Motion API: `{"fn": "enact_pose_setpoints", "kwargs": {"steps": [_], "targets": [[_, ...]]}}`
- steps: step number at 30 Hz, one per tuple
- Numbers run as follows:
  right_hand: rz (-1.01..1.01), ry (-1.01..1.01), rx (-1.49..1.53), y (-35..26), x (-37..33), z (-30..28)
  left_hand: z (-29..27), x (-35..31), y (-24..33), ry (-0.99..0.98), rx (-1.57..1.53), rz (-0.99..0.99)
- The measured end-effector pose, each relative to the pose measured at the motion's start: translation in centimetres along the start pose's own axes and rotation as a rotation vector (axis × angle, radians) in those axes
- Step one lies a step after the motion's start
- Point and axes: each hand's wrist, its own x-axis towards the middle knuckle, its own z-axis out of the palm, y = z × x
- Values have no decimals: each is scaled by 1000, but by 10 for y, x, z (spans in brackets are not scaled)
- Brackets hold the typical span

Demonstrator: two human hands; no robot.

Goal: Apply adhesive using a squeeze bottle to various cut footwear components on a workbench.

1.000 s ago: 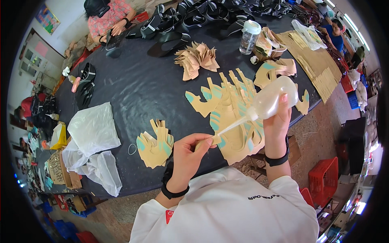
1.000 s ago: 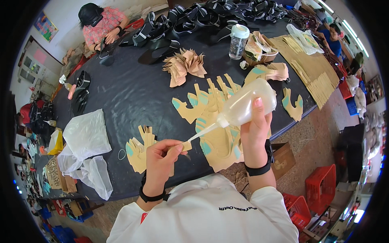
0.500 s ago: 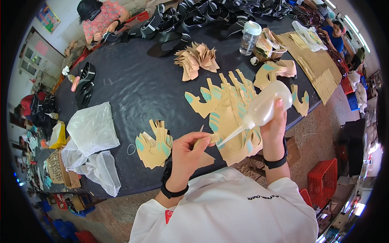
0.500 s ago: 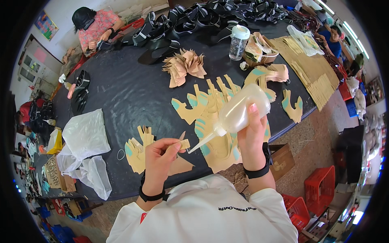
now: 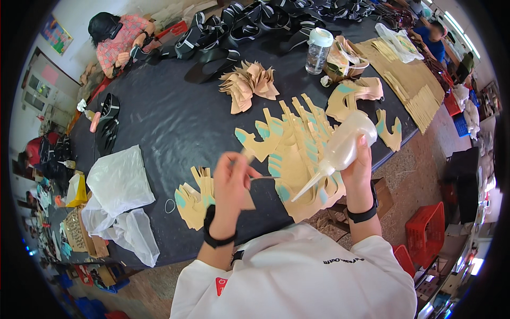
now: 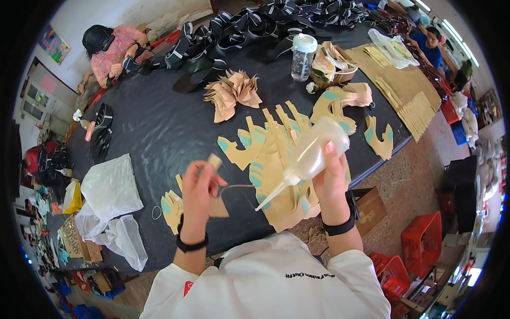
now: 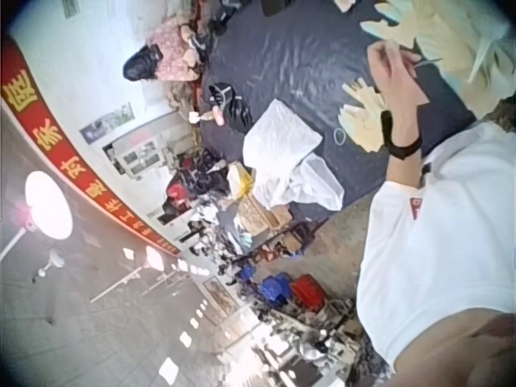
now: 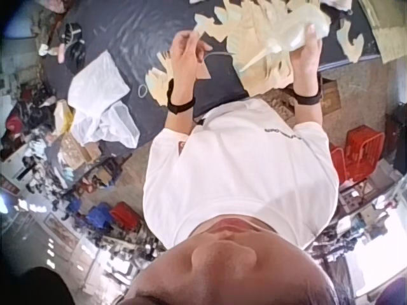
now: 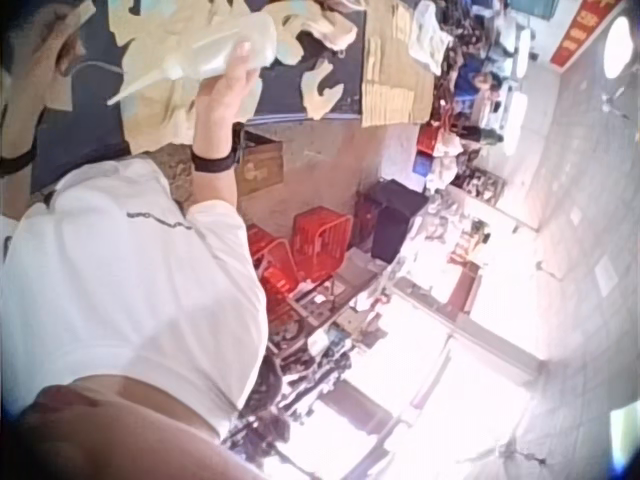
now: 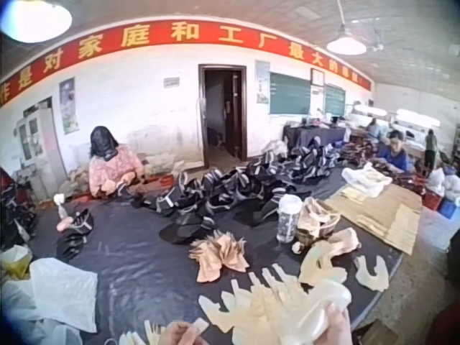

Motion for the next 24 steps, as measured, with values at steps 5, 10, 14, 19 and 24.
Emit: {"fn": "enact_pose_setpoints", "kwargs": {"steps": [5,10,14,19,24], "targets": [[59,57,69,-1,11,-29,-2,81,-8,147,218,122],[95,172,89,-2,10,-58,14,133,-77,88,346,6],[113,230,112,-2,10,-77,42,159,-161,27,443,60],[116,257,98,-10,9,-84,79,178,-174,98,662,124],[134,237,158,-4,13,-91,78,178,-180,98,1079,328]]}}
